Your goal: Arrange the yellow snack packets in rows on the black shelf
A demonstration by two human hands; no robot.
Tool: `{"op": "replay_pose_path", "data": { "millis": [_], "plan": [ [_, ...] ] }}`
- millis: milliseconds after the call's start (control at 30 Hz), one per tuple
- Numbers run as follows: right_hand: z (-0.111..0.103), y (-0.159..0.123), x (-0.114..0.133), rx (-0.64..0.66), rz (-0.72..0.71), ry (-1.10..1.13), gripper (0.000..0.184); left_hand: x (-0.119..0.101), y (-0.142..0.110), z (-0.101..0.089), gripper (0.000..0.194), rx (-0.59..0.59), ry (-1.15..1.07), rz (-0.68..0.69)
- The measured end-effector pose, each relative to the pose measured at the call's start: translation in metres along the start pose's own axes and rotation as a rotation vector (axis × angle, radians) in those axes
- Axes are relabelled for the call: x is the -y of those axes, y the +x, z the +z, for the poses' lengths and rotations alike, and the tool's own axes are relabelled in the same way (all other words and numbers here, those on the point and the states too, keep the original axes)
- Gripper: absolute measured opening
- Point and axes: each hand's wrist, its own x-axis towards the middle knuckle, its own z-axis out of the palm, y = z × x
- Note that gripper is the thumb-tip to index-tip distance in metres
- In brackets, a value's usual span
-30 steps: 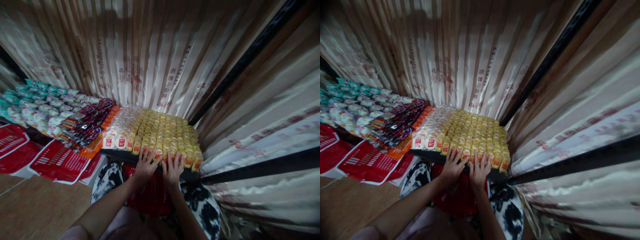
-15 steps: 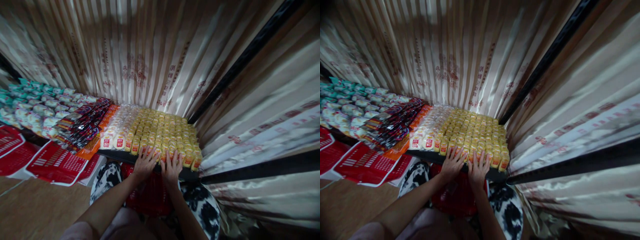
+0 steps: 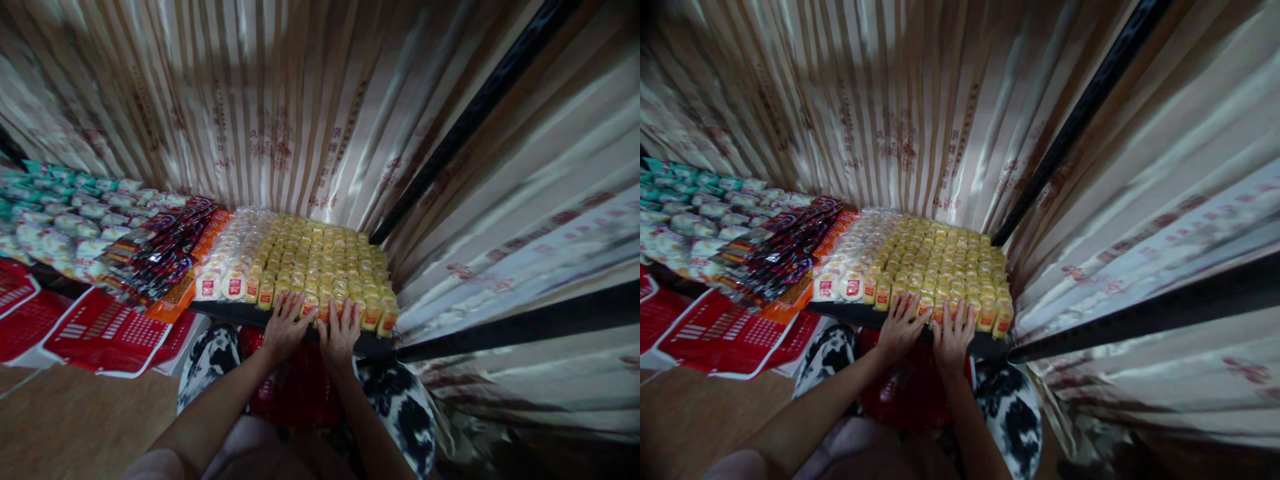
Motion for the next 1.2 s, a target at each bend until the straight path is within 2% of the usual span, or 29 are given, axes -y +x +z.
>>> {"op": "replay_pose_path", "data": {
  "millis": [233,700,1033,1200],
  "plan": [
    [-0.002,-0.003,-0.001,-0.036,0.021,0.017,0.057,0.003,-0.001,-0.001,0.051,0.01,0.015,0.063],
    [0.001,-0.014,-0.008,0.026,0.029,0.057,0.06,0.003,0.001,-0.006,0.051,0.061,0.004,0.066],
    [-0.008,-0.014,-0.007,-0.031,0.019,0.135,0.059,0.003,0.0,-0.004,0.052,0.034,0.063,0.094],
    [-0.005,-0.016,-0.008,-0.005,0.018,0.154,0.058,0.006,-0.002,-0.002,0.053,0.014,0.08,0.108]
  ]
}}
